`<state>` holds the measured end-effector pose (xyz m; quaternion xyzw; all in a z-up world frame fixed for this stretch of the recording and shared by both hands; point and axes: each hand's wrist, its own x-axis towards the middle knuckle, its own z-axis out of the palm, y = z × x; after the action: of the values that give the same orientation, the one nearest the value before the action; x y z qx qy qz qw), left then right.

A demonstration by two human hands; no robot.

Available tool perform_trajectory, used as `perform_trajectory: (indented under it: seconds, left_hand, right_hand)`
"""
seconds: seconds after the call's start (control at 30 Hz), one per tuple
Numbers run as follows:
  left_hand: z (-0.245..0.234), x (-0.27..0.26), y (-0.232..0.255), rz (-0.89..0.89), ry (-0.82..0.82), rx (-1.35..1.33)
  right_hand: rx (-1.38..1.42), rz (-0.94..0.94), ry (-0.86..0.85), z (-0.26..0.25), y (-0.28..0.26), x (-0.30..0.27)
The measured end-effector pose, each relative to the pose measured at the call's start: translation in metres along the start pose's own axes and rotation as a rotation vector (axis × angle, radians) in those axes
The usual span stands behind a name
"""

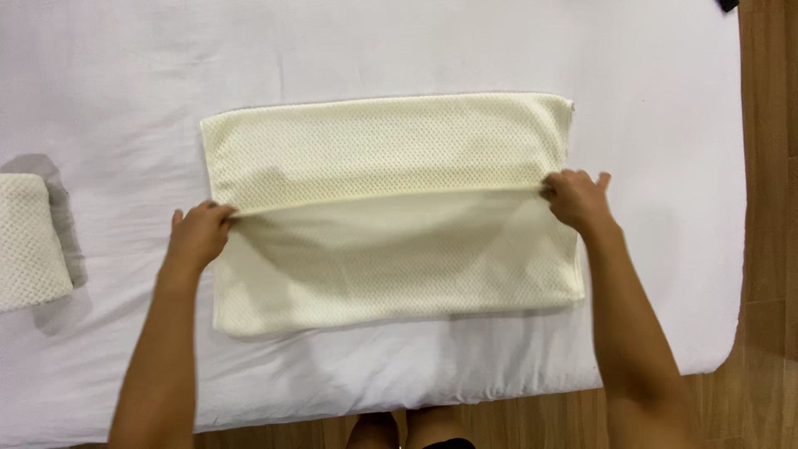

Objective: The person unfolds a white textured towel on a bed, smooths it out, and folds it into a compact roll. The person then carries the rolled towel to the bathroom and places it on the sink counter.

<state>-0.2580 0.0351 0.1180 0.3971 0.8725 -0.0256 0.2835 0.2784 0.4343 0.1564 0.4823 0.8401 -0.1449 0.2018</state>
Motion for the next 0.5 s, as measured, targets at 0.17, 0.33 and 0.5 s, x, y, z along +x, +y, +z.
perform_trajectory:
  seconds: [0.17, 0.33, 0.5]
  left_hand:
    - [0.037, 0.020, 0.026, 0.016, 0.233, 0.219]
    - [0.101, -0.007, 0.076, 0.208, 0.522, 0.023]
    - [0.167, -0.055, 0.176, 0.346, 0.453, -0.154]
  right_hand:
    - [-0.053, 0.006, 0.213, 0.042, -0.018, 0.029]
    - [0.142, -0.189, 0.631, 0.088, -0.091, 0.005]
    - [0.315, -0.390, 0.606, 0.160, -0.236, -0.055]
